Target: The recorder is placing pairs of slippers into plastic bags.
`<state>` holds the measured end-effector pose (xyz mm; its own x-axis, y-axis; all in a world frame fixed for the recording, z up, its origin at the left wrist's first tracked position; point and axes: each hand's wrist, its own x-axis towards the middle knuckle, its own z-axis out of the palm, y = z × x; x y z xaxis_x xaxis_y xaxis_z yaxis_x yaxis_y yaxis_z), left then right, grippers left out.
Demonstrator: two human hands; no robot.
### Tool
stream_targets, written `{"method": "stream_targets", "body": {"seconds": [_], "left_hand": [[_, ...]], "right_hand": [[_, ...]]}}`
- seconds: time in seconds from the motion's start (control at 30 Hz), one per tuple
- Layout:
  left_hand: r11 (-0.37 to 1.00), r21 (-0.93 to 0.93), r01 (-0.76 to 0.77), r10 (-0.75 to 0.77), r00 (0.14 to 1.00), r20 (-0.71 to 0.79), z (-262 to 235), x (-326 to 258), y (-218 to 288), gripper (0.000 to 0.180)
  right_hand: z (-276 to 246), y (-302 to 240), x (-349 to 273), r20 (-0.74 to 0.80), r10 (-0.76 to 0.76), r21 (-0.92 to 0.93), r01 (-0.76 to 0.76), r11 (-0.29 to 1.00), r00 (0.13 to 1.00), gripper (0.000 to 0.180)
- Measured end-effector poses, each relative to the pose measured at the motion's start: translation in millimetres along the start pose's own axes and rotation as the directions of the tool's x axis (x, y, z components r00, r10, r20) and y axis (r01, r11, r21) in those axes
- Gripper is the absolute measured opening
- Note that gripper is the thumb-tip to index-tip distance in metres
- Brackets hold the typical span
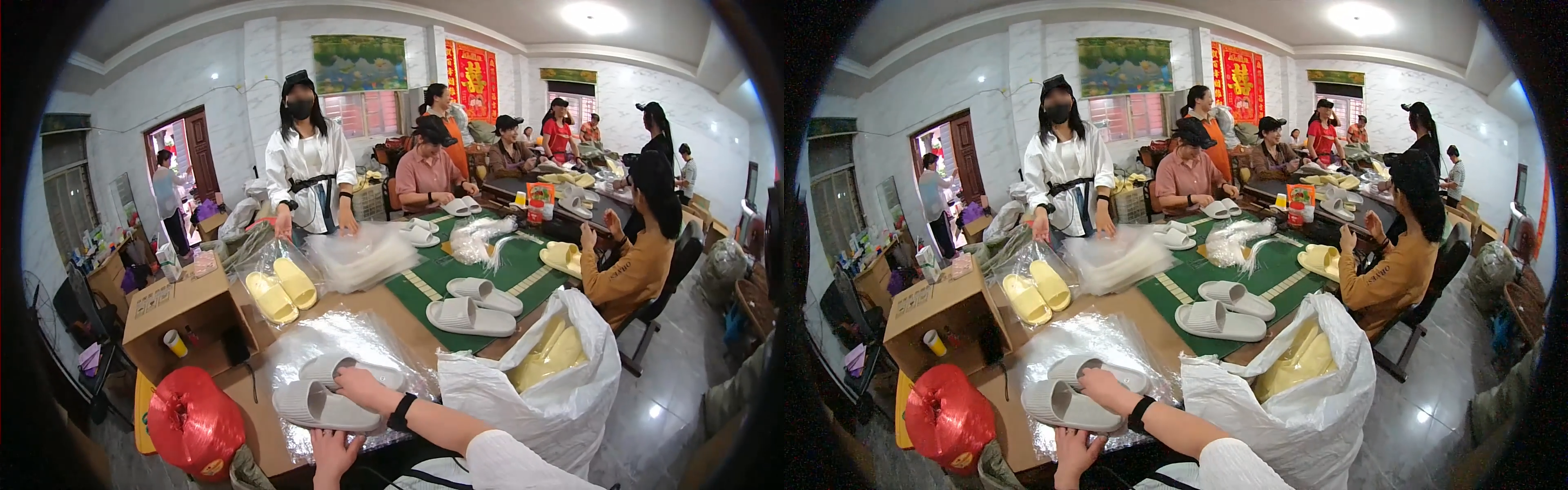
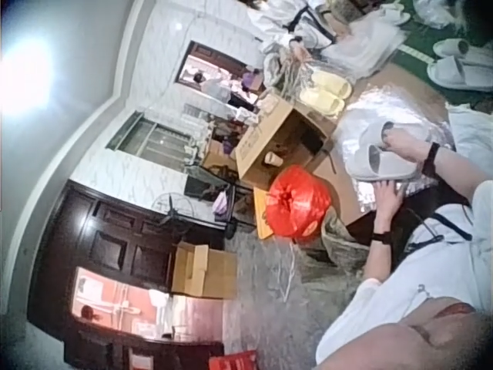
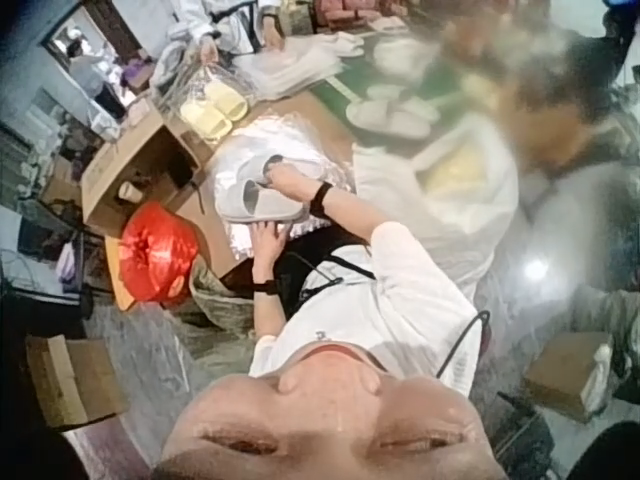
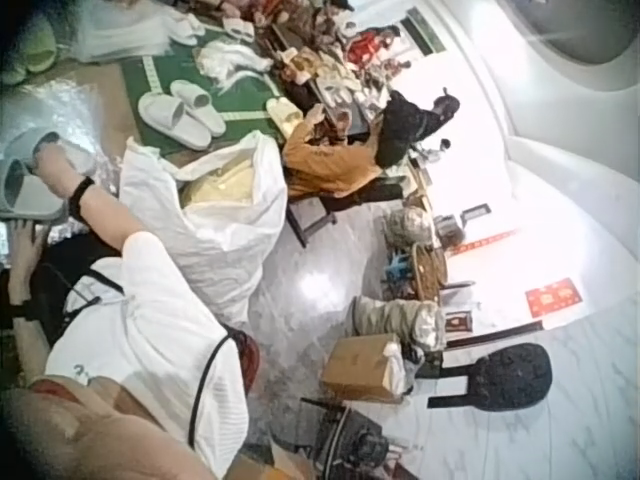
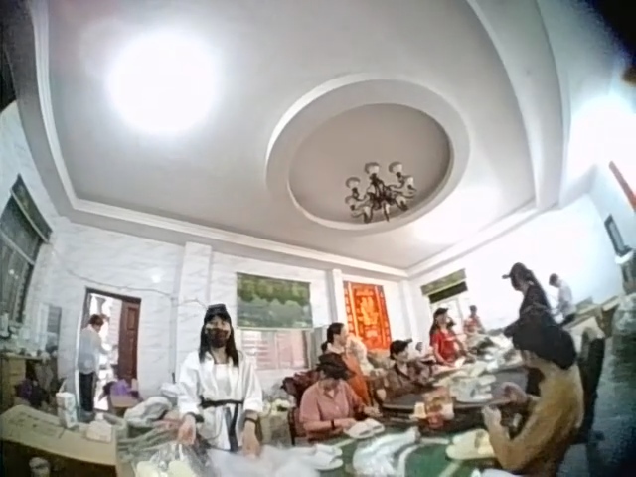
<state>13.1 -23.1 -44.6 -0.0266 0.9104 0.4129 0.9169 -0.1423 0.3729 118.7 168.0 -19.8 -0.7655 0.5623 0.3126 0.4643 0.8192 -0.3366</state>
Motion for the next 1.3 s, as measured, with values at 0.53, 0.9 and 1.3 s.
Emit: {"method": "stream_targets", "body": {"seconds": [0.53, 0.9, 1.3], "left_hand": [[0.999, -0.01, 0.035, -0.035, 0.999, 0.035, 7, -2, -13, 0.045], [0.988, -0.137, 0.073, -0.066, 0.996, 0.056, -10, 11, 12, 0.042], [0.961, -0.264, 0.085, -0.094, 0.995, -0.023, -11, 8, 7, 0.05]], "right_hand": [[8, -21, -17, -0.141, -0.058, 0.257, 0.093, 0.962, 0.988, 0.024], [5, -40, -1, -0.117, -0.077, 0.237, 0.103, 0.966, 0.99, 0.033], [8, -40, -10, -0.081, 0.06, 0.31, -0.032, 0.95, 0.995, 0.031]]}}
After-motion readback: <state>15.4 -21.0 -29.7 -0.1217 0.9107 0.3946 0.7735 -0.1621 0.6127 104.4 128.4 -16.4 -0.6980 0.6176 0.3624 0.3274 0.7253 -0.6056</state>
